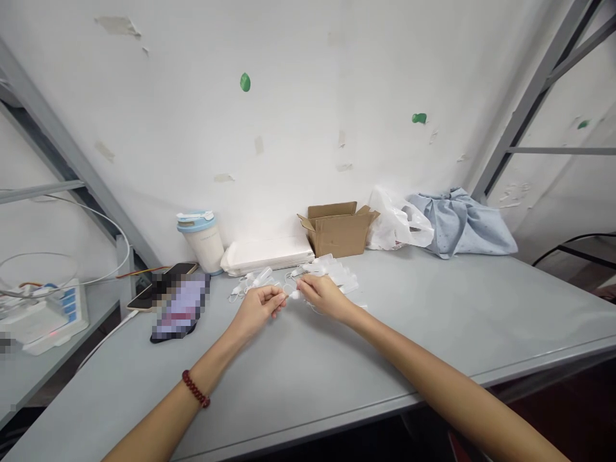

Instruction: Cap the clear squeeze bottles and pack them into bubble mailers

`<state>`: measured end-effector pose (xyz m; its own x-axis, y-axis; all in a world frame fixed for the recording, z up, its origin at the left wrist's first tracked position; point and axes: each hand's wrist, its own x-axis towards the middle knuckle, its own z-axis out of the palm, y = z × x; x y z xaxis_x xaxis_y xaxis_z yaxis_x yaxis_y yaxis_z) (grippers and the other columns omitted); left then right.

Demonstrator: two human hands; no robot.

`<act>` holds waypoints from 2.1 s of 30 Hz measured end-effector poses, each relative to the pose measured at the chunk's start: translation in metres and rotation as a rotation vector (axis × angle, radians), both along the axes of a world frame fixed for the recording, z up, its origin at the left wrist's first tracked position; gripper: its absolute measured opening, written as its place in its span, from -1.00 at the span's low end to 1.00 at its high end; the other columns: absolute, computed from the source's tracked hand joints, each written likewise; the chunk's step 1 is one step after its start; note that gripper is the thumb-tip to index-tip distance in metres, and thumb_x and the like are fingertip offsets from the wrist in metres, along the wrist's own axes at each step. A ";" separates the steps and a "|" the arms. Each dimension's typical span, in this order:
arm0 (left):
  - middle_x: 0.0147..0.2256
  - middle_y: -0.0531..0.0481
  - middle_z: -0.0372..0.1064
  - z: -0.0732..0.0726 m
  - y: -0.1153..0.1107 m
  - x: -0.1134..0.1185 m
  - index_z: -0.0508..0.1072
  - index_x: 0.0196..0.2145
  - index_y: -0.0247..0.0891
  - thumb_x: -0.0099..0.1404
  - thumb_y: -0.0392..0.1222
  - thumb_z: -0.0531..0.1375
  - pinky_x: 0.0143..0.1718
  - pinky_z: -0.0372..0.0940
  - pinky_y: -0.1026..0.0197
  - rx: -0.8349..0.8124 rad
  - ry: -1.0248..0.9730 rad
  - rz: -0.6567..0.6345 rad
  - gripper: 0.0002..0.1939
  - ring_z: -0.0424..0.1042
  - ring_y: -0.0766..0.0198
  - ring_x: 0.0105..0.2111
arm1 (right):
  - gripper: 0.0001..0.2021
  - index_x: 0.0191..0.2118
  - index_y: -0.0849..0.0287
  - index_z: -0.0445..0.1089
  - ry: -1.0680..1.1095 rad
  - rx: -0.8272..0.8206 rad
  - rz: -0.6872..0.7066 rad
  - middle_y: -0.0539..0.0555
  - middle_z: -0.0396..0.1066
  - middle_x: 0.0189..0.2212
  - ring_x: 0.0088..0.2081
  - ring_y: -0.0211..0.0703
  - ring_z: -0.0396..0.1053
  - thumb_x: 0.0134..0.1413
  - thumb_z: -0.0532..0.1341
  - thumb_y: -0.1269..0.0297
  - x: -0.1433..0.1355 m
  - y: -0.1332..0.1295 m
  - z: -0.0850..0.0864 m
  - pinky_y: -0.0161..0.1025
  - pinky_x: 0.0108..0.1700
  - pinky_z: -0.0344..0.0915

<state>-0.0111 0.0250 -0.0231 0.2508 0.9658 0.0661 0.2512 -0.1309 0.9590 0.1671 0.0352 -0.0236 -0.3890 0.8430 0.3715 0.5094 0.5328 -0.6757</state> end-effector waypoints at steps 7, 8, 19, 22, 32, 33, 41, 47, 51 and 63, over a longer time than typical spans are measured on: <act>-0.57 0.03 0.31 -0.004 -0.004 0.005 0.36 -0.53 -0.31 0.09 -0.07 0.11 -0.54 0.14 0.29 0.044 0.118 -0.010 -0.77 0.21 0.38 -0.60 | -0.74 -0.49 0.20 0.23 -0.084 0.050 -0.082 -0.06 0.19 -0.64 -0.57 -0.33 0.14 0.20 -0.05 0.34 -0.004 -0.004 -0.005 -0.36 -0.45 0.00; -0.57 0.04 0.30 -0.004 -0.005 0.006 0.35 -0.55 -0.31 0.09 -0.08 0.10 -0.54 0.14 0.29 0.060 0.134 -0.006 -0.77 0.20 0.38 -0.61 | -0.74 -0.49 0.19 0.23 -0.089 0.052 -0.088 -0.06 0.19 -0.64 -0.58 -0.33 0.14 0.20 -0.04 0.34 -0.005 -0.004 -0.006 -0.36 -0.45 0.00; -0.51 0.01 0.31 0.010 0.001 -0.004 0.41 -0.45 -0.33 0.08 -0.02 0.17 -0.51 0.20 0.29 0.063 -0.011 -0.047 -0.73 0.24 0.35 -0.53 | -0.73 -0.50 0.20 0.23 0.076 0.041 -0.074 -0.08 0.19 -0.63 -0.55 -0.33 0.13 0.18 -0.03 0.26 -0.002 0.000 0.000 -0.37 -0.45 0.01; -0.50 -0.01 0.32 0.012 0.005 -0.011 0.43 -0.41 -0.34 0.07 0.00 0.19 -0.52 0.20 0.30 0.062 -0.040 -0.012 -0.70 0.26 0.33 -0.50 | -0.72 -0.50 0.20 0.25 0.130 -0.010 -0.087 -0.09 0.17 -0.67 -0.57 -0.33 0.12 0.17 -0.03 0.25 0.000 0.000 0.005 -0.37 -0.46 0.00; -0.52 -0.01 0.34 0.020 -0.005 -0.002 0.40 -0.54 -0.31 0.09 -0.01 0.15 -0.51 0.22 0.29 0.024 0.081 -0.090 -0.72 0.27 0.33 -0.52 | -0.72 -0.51 0.21 0.25 0.108 -0.004 -0.081 -0.08 0.18 -0.65 -0.57 -0.34 0.12 0.17 -0.04 0.28 -0.004 -0.003 0.001 -0.37 -0.47 0.00; -0.53 -0.01 0.34 0.020 -0.006 -0.002 0.39 -0.55 -0.31 0.09 -0.01 0.15 -0.51 0.22 0.29 0.016 0.084 -0.092 -0.72 0.27 0.34 -0.53 | -0.73 -0.51 0.21 0.24 0.098 0.001 -0.086 -0.08 0.18 -0.65 -0.56 -0.34 0.13 0.17 -0.05 0.29 -0.005 -0.004 0.000 -0.37 -0.46 0.01; -0.54 0.01 0.36 0.021 -0.009 -0.002 0.39 -0.55 -0.28 0.13 -0.02 0.11 -0.50 0.20 0.29 0.032 0.189 -0.135 -0.72 0.27 0.34 -0.56 | -0.74 -0.51 0.20 0.24 0.046 -0.008 -0.134 -0.09 0.15 -0.67 -0.58 -0.33 0.12 0.17 -0.04 0.34 -0.008 -0.008 0.000 -0.36 -0.46 0.01; -0.51 0.02 0.39 0.035 -0.008 -0.020 0.42 -0.50 -0.26 0.14 -0.05 0.10 -0.47 0.19 0.30 0.061 0.401 -0.261 -0.76 0.32 0.29 -0.50 | -0.75 -0.35 0.20 0.27 0.079 -0.084 -0.064 -0.08 0.24 -0.66 -0.57 -0.31 0.24 0.19 -0.02 0.16 -0.004 -0.007 0.003 -0.37 -0.45 0.10; -0.50 0.00 0.40 0.039 0.002 -0.039 0.42 -0.50 -0.27 0.13 -0.05 0.08 -0.44 0.19 0.27 0.164 0.497 -0.113 -0.74 0.34 0.25 -0.47 | -0.74 -0.33 0.19 0.26 0.100 -0.100 -0.103 -0.06 0.33 -0.64 -0.58 -0.30 0.27 0.19 -0.02 0.12 0.007 -0.001 0.009 -0.38 -0.46 0.11; -0.46 -0.08 0.48 0.015 0.024 -0.051 0.41 -0.52 -0.25 0.12 -0.13 0.03 -0.40 0.15 0.25 0.357 0.824 0.216 -0.78 0.42 0.14 -0.43 | -0.89 -0.47 0.18 0.29 -0.112 0.003 -0.177 -0.05 0.36 -0.62 -0.55 -0.31 0.26 0.05 0.10 0.36 0.025 0.009 0.015 -0.38 -0.48 0.03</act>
